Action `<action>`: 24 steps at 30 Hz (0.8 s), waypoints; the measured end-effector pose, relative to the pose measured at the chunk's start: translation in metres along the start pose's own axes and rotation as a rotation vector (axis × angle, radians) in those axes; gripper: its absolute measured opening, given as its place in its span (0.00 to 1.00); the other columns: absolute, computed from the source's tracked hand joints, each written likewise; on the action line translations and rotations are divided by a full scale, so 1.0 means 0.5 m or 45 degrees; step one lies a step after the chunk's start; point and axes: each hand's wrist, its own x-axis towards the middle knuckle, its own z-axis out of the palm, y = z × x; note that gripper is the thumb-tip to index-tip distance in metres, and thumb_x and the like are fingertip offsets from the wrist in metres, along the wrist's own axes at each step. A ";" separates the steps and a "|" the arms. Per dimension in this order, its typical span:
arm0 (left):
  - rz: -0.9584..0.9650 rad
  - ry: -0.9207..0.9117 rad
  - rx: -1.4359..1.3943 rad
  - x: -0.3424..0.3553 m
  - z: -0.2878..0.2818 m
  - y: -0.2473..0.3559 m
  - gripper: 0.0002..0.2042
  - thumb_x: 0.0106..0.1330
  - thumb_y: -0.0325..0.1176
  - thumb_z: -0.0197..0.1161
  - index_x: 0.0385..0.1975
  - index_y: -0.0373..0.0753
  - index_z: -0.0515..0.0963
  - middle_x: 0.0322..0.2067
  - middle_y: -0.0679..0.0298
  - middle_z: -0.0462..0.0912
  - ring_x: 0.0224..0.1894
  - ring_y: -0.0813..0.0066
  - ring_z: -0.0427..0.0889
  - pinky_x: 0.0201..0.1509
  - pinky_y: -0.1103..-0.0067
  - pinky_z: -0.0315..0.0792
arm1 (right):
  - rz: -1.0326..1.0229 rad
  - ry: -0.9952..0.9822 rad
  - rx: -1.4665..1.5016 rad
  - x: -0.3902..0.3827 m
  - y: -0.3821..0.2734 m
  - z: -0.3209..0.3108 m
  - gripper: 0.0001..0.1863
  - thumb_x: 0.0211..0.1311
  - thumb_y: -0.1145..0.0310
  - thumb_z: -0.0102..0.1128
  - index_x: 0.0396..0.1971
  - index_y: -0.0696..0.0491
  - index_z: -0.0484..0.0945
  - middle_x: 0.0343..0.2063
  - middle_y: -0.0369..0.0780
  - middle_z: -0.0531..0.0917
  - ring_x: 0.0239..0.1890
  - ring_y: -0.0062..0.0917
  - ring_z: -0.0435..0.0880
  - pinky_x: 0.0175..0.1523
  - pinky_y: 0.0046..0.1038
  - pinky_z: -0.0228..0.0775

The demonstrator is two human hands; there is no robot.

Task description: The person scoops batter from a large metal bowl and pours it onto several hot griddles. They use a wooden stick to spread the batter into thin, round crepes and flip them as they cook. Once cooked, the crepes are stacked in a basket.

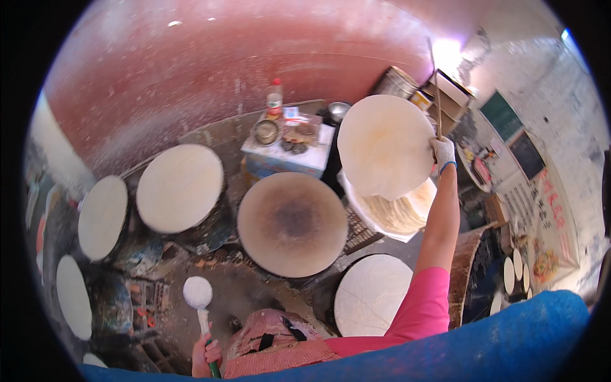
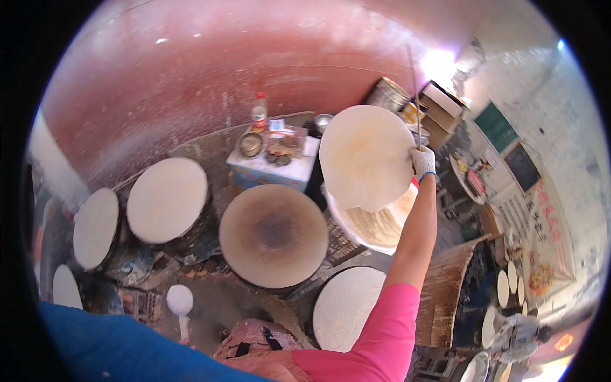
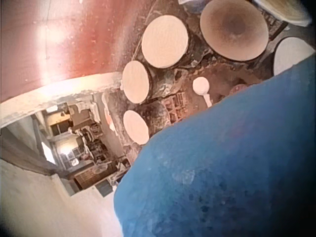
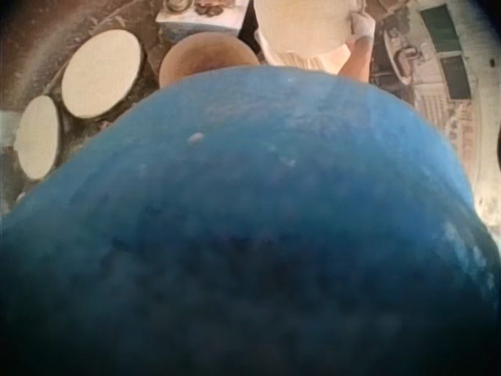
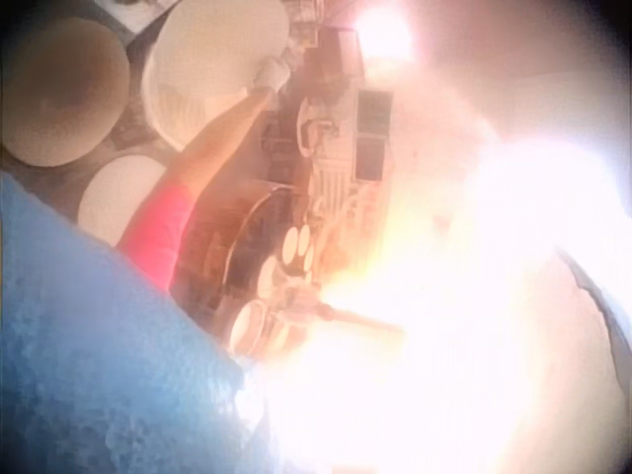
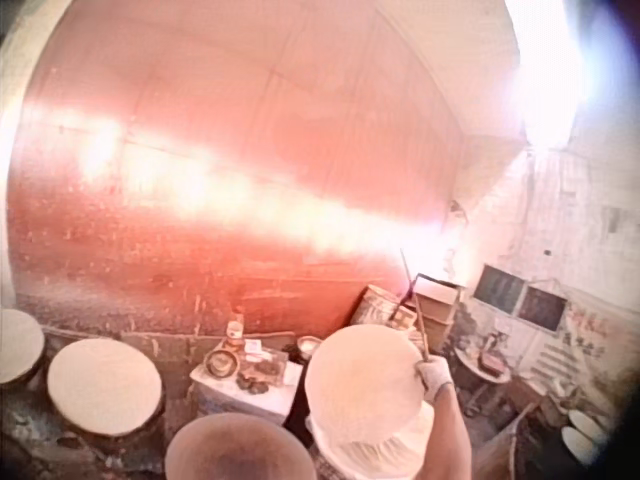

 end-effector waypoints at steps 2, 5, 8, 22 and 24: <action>-0.204 -0.118 -0.191 0.037 0.003 0.004 0.14 0.65 0.37 0.46 0.49 0.64 0.70 0.12 0.71 0.57 0.09 0.85 0.53 0.10 0.87 0.51 | 0.073 0.236 0.133 0.004 0.057 -0.082 0.06 0.46 0.70 0.52 0.17 0.55 0.74 0.06 0.33 0.67 0.05 0.19 0.64 0.10 0.24 0.54; -0.344 -0.257 -0.002 0.105 -0.056 0.053 0.14 0.66 0.39 0.45 0.49 0.66 0.69 0.13 0.72 0.58 0.10 0.85 0.54 0.11 0.87 0.53 | 0.249 0.526 0.278 -0.015 0.203 -0.152 0.04 0.45 0.73 0.51 0.19 0.57 0.73 0.07 0.36 0.68 0.06 0.22 0.65 0.11 0.27 0.55; -0.278 -0.140 0.080 0.126 0.030 0.039 0.15 0.66 0.38 0.45 0.49 0.66 0.69 0.13 0.72 0.58 0.10 0.85 0.54 0.11 0.87 0.52 | 0.579 0.782 0.438 -0.073 0.388 -0.166 0.03 0.44 0.76 0.49 0.20 0.60 0.72 0.08 0.39 0.69 0.07 0.25 0.67 0.11 0.29 0.56; -0.213 0.056 0.274 0.165 0.116 0.016 0.16 0.65 0.36 0.46 0.51 0.64 0.68 0.13 0.72 0.58 0.09 0.85 0.53 0.10 0.88 0.50 | 1.113 0.968 0.739 -0.102 0.548 -0.126 0.04 0.49 0.79 0.44 0.23 0.60 0.70 0.12 0.41 0.70 0.09 0.26 0.67 0.12 0.29 0.53; -0.205 0.062 0.270 0.164 0.116 0.008 0.16 0.65 0.36 0.46 0.51 0.63 0.67 0.13 0.72 0.58 0.09 0.85 0.53 0.10 0.88 0.50 | 1.143 0.979 0.782 -0.104 0.534 -0.110 0.02 0.47 0.80 0.45 0.22 0.60 0.69 0.11 0.41 0.69 0.09 0.26 0.66 0.12 0.29 0.53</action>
